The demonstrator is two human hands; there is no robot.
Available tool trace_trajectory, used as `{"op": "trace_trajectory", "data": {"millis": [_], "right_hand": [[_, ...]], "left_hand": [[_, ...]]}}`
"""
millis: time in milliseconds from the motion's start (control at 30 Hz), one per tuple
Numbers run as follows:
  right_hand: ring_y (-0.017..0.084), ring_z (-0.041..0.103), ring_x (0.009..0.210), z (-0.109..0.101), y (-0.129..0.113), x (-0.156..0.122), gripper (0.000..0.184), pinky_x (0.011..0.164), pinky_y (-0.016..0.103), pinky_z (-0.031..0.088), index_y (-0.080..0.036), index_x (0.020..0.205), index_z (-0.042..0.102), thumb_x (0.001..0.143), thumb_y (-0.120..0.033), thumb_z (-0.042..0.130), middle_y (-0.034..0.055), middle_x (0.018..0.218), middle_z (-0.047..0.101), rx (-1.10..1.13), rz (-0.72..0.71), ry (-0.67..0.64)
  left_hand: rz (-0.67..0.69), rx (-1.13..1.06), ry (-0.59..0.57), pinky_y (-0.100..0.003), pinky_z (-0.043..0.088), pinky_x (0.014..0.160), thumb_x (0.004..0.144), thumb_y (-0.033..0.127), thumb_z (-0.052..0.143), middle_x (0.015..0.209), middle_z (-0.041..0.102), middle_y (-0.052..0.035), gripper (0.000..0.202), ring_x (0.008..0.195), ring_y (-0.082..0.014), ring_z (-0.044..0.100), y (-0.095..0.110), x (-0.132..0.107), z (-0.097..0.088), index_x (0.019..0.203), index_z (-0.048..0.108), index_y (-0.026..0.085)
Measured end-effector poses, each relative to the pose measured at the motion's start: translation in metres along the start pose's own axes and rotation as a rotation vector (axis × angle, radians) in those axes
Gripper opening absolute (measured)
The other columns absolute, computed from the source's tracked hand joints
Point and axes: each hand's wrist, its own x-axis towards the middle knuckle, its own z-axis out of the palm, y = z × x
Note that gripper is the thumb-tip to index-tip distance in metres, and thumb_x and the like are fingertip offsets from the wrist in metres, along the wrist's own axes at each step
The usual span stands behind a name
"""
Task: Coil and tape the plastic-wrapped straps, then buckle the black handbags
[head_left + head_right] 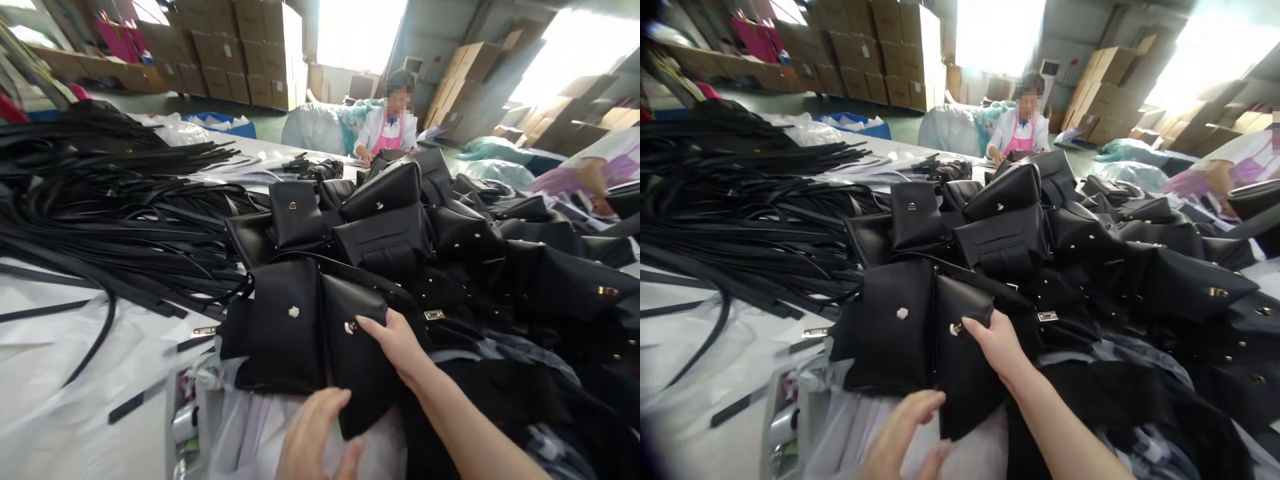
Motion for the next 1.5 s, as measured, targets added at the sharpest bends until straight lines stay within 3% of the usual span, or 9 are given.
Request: {"op": "trace_trajectory", "data": {"millis": [100, 233, 500, 733, 933, 1200, 1367, 1433, 1500], "right_hand": [[0.028, 0.067, 0.094, -0.013, -0.059, -0.045, 0.031, 0.084, 0.04, 0.053, -0.017, 0.1, 0.071, 0.081, -0.041, 0.067, 0.0086, 0.1, 0.074, -0.188, -0.108, -0.054], [0.022, 0.066, 0.079, -0.035, -0.124, -0.105, 0.021, 0.072, 0.03, 0.052, -0.019, 0.088, 0.071, 0.086, -0.037, 0.061, 0.0036, 0.086, 0.073, -0.415, -0.23, -0.046], [0.017, 0.061, 0.067, -0.059, -0.158, -0.176, 0.022, 0.064, 0.026, 0.049, -0.018, 0.075, 0.065, 0.088, -0.034, 0.058, 0.0001, 0.072, 0.068, -0.552, -0.291, 0.001], [0.017, 0.061, 0.064, -0.077, -0.167, -0.198, 0.024, 0.06, 0.026, 0.049, -0.018, 0.075, 0.065, 0.087, -0.038, 0.06, 0.0004, 0.069, 0.068, -0.516, -0.286, 0.127], [0.018, 0.063, 0.067, -0.08, -0.163, -0.202, 0.02, 0.061, 0.026, 0.049, -0.018, 0.079, 0.068, 0.086, -0.036, 0.061, 0.0008, 0.074, 0.07, -0.467, -0.288, 0.155], [0.02, 0.065, 0.07, -0.08, -0.154, -0.207, 0.021, 0.064, 0.028, 0.052, -0.018, 0.079, 0.069, 0.083, -0.038, 0.065, 0.0013, 0.075, 0.072, -0.345, -0.227, 0.179], [0.022, 0.069, 0.073, -0.095, -0.132, -0.191, 0.031, 0.066, 0.033, 0.056, -0.017, 0.089, 0.069, 0.07, -0.041, 0.077, 0.0044, 0.083, 0.075, 0.094, -0.009, 0.349], [0.023, 0.07, 0.07, -0.112, -0.122, -0.18, 0.031, 0.067, 0.035, 0.058, -0.018, 0.09, 0.069, 0.068, -0.038, 0.079, 0.0045, 0.082, 0.075, 0.299, 0.125, 0.403], [0.024, 0.07, 0.066, -0.134, -0.113, -0.171, 0.024, 0.068, 0.038, 0.059, -0.018, 0.086, 0.068, 0.071, -0.037, 0.074, 0.0058, 0.077, 0.075, 0.42, 0.267, 0.418]], "left_hand": [[-0.082, -0.045, 0.022, -0.03, 0.058, 0.075, 0.088, 0.023, 0.056, 0.104, 0.066, -0.0085, 0.028, 0.086, -0.0183, 0.066, 0.048, 0.061, -0.04, 0.117, 0.058, 0.023], [-0.111, -0.215, -0.203, -0.026, 0.054, 0.068, 0.085, 0.023, 0.062, 0.092, 0.063, -0.0048, 0.018, 0.077, -0.0142, 0.063, 0.113, 0.113, -0.07, 0.103, 0.063, 0.02], [-0.165, -0.29, -0.607, -0.023, 0.049, 0.064, 0.077, 0.015, 0.068, 0.075, 0.067, -0.001, 0.003, 0.069, -0.0123, 0.06, 0.189, 0.119, -0.08, 0.078, 0.07, 0.017], [-0.743, -0.781, -0.639, -0.026, 0.055, 0.062, 0.06, 0.032, 0.085, 0.066, 0.07, -0.0022, 0.03, 0.061, -0.0138, 0.066, 0.205, 0.113, -0.058, 0.073, 0.066, 0.013], [-0.84, -0.844, -0.617, -0.023, 0.053, 0.059, 0.053, 0.04, 0.089, 0.066, 0.072, -0.0047, 0.04, 0.059, -0.0125, 0.066, 0.209, 0.115, -0.054, 0.072, 0.068, 0.011], [-0.721, -0.701, -0.719, -0.024, 0.052, 0.06, 0.071, 0.032, 0.078, 0.063, 0.068, -0.0021, 0.023, 0.059, -0.0121, 0.064, 0.219, 0.111, -0.056, 0.071, 0.066, 0.013], [-0.146, -0.522, -1.048, -0.028, 0.053, 0.075, 0.083, 0.024, 0.064, 0.09, 0.072, -0.0054, 0.011, 0.079, -0.0156, 0.067, 0.243, 0.095, -0.081, 0.074, 0.063, 0.018], [-0.122, -0.49, -0.937, -0.03, 0.053, 0.083, 0.086, 0.023, 0.059, 0.103, 0.071, -0.0072, 0.01, 0.09, -0.0167, 0.067, 0.233, 0.089, -0.084, 0.077, 0.061, 0.019], [-0.266, -0.462, -0.713, -0.029, 0.055, 0.076, 0.088, 0.024, 0.055, 0.091, 0.07, -0.0058, 0.013, 0.082, -0.0154, 0.067, 0.214, 0.086, -0.08, 0.077, 0.056, 0.018]]}}
